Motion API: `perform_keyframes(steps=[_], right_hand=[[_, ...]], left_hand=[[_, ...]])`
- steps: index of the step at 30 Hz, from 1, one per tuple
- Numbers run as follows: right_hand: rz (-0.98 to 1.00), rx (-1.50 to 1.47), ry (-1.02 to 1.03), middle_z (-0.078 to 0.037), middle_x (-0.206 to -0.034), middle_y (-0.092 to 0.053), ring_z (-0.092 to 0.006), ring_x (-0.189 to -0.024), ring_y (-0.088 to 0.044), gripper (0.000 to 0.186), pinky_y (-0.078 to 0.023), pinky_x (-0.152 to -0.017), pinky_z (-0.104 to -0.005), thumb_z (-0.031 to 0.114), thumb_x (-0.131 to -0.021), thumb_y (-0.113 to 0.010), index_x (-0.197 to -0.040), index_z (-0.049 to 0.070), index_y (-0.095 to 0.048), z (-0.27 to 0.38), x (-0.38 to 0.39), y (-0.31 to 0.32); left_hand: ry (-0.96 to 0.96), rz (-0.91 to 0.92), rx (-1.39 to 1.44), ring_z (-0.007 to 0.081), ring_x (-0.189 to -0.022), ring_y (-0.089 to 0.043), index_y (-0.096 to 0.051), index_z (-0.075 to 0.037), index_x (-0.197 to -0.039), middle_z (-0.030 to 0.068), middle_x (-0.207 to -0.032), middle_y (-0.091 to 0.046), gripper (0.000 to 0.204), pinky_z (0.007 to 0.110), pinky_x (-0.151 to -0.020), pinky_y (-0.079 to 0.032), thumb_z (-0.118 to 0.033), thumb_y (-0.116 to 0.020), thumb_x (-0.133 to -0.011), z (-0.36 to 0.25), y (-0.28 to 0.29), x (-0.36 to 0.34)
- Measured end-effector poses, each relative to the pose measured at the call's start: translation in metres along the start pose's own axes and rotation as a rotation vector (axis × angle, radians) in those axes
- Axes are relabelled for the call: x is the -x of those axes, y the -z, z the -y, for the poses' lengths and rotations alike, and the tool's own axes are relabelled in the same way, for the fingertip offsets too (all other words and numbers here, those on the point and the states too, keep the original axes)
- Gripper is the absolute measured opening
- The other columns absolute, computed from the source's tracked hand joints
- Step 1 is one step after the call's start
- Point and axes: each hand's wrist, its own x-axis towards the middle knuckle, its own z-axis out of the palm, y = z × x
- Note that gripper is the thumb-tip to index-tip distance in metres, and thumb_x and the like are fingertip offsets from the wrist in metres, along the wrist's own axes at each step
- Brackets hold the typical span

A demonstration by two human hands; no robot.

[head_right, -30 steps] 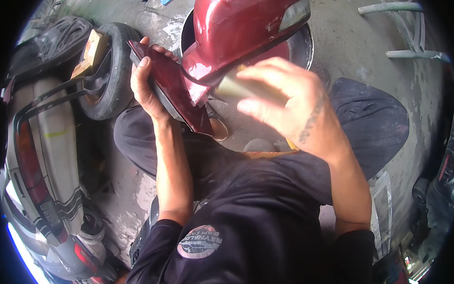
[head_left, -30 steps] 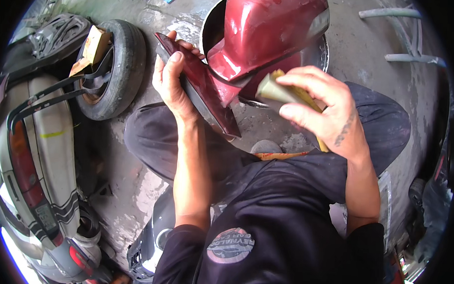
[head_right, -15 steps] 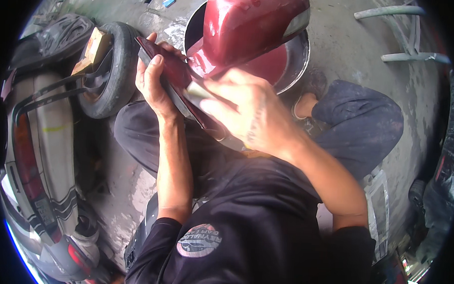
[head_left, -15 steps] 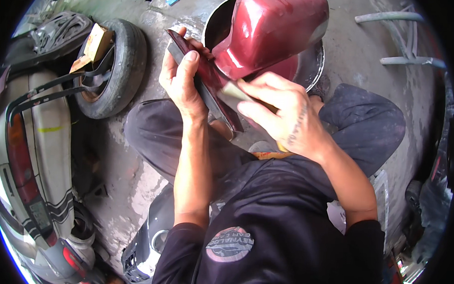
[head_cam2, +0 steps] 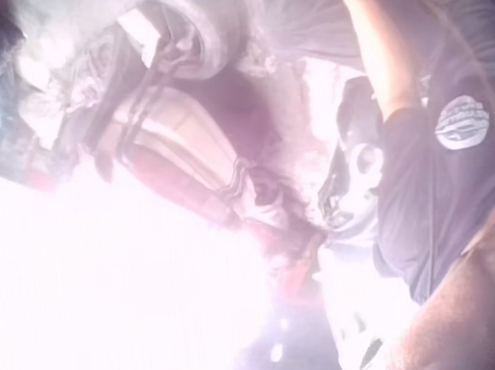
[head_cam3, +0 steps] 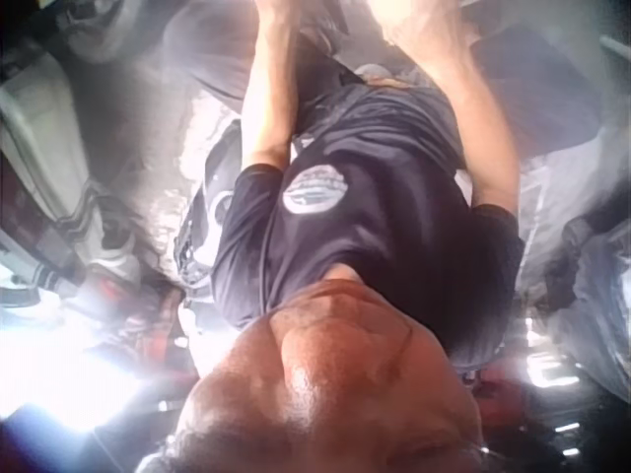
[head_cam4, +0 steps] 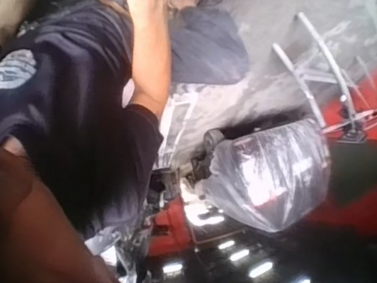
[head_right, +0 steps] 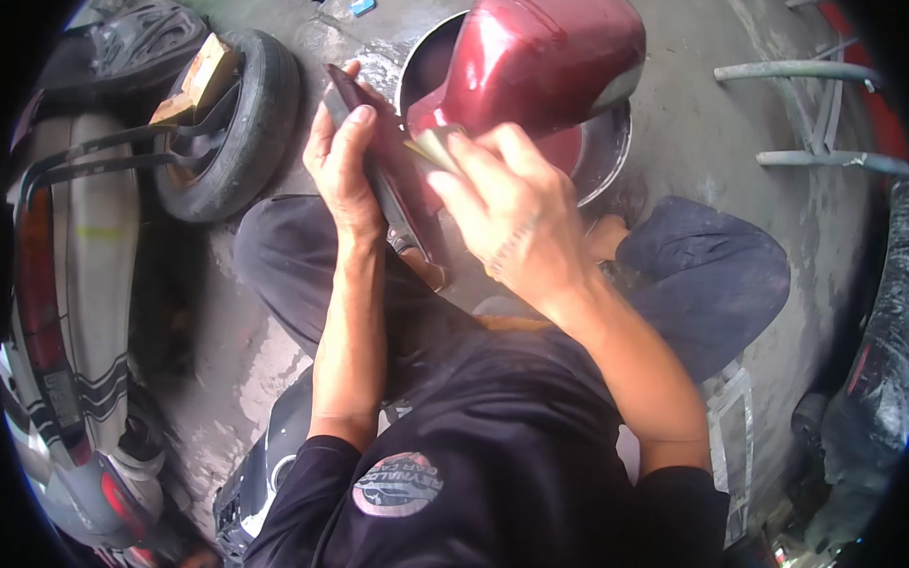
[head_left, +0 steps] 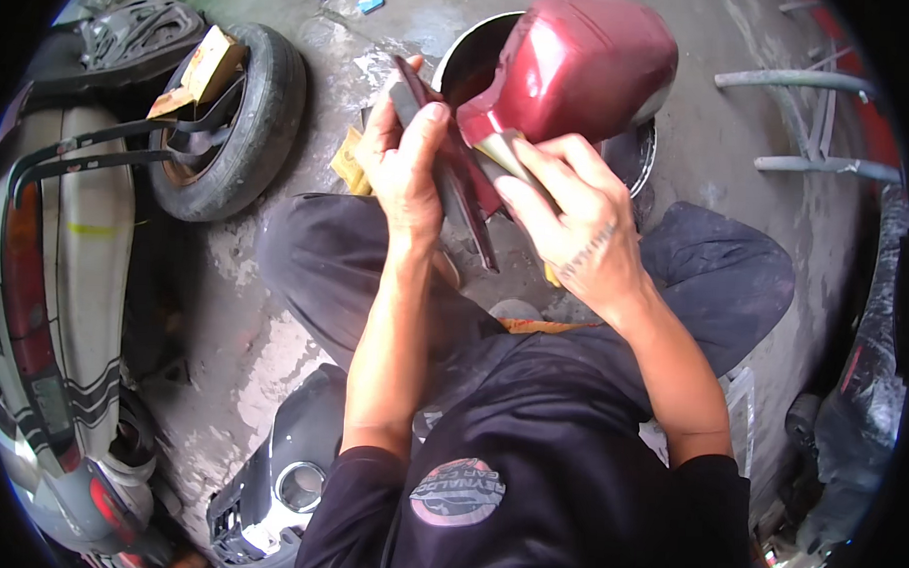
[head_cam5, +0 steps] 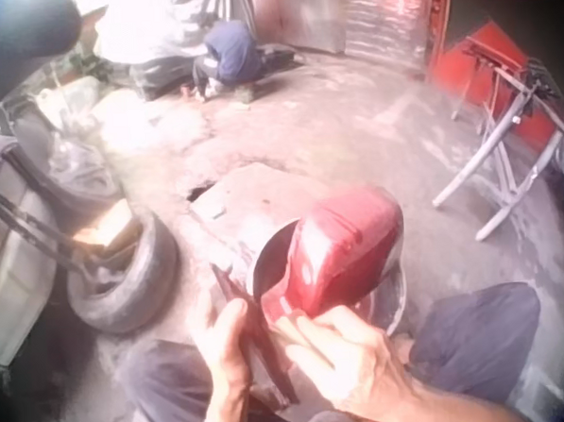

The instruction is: The person sits on the floor and sands a maroon car fender with a sanding block. They repeatedly rub the surface of the fender, rotating it to access different areas, and occasionally inspect the sandpaper.

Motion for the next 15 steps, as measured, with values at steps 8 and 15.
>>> perform_keyframes(steps=[8, 15], right_hand=[[0.026, -0.033, -0.132, -0.016, -0.091, -0.067, -0.0316, -0.078, -0.070, 0.025, -0.057, -0.074, -0.0429, 0.015, -0.096, -0.076, -0.115, -0.002, -0.076, 0.002, -0.030, -0.012], [0.040, -0.047, -0.165, -0.019, -0.092, -0.069, -0.0355, -0.080, -0.068, 0.020, -0.054, -0.074, -0.0435, 0.016, -0.096, -0.076, -0.105, -0.002, -0.076, -0.002, -0.038, -0.015]], left_hand=[[0.004, -0.008, -0.059, 0.0094, -0.101, -0.061, -0.067, 0.004, -0.140, -0.0001, -0.110, -0.066, 0.051, 0.026, -0.095, -0.049, -0.005, -0.079, -0.091, -0.006, -0.005, 0.006], [-0.069, 0.003, -0.124, 0.0119, -0.101, -0.065, -0.069, 0.005, -0.137, 0.0040, -0.113, -0.069, 0.050, 0.027, -0.095, -0.052, -0.006, -0.078, -0.090, 0.001, -0.004, -0.001]])
